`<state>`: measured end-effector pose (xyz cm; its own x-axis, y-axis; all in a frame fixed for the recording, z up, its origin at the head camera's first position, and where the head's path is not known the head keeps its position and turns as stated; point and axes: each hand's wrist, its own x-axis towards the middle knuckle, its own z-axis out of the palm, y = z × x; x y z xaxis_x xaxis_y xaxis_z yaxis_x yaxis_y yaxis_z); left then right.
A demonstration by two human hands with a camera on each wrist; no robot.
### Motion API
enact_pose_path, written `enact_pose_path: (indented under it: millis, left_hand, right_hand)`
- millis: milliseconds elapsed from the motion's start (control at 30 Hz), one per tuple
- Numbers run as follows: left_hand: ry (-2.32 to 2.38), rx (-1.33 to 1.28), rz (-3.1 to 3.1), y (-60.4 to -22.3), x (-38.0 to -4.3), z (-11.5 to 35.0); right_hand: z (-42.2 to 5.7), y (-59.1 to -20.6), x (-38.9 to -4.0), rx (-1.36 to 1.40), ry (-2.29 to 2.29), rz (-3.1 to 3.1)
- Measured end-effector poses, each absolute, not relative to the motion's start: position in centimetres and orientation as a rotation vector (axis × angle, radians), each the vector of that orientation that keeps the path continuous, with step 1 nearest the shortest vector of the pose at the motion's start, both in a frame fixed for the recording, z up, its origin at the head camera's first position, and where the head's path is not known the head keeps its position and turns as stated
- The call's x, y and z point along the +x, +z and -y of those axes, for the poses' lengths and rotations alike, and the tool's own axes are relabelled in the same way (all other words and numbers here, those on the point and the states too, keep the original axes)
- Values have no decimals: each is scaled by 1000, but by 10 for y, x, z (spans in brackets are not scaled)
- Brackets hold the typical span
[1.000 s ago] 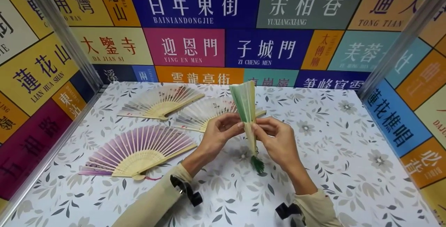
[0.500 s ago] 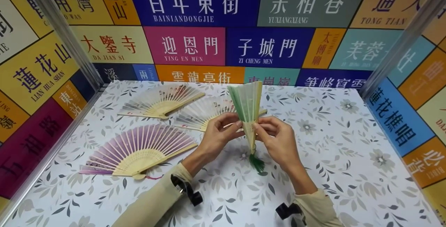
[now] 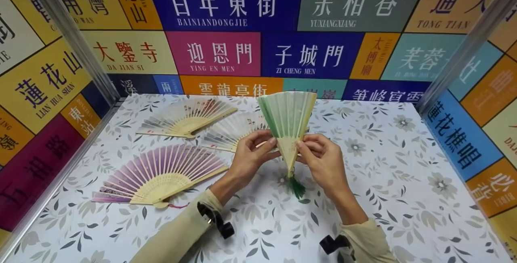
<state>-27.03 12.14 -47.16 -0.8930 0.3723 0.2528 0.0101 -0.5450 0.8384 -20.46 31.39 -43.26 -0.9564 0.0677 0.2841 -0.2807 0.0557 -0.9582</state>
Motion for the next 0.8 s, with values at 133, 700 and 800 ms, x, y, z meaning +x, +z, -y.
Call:
enact_pose_path:
  millis: [133,700,800]
  left_hand:
    - [2533,599,-1366,-472,-271,-121]
    - [2631,508,-1287,-471,-273,-119]
    - [2639,496,-1284,-472,-274,-119]
  right_hand:
    - [-313,-433,-205,205,1994,2066]
    - [-314,-435,-207,49,2098,1908]
    - [-314,-436,-207,42,2098,1899]
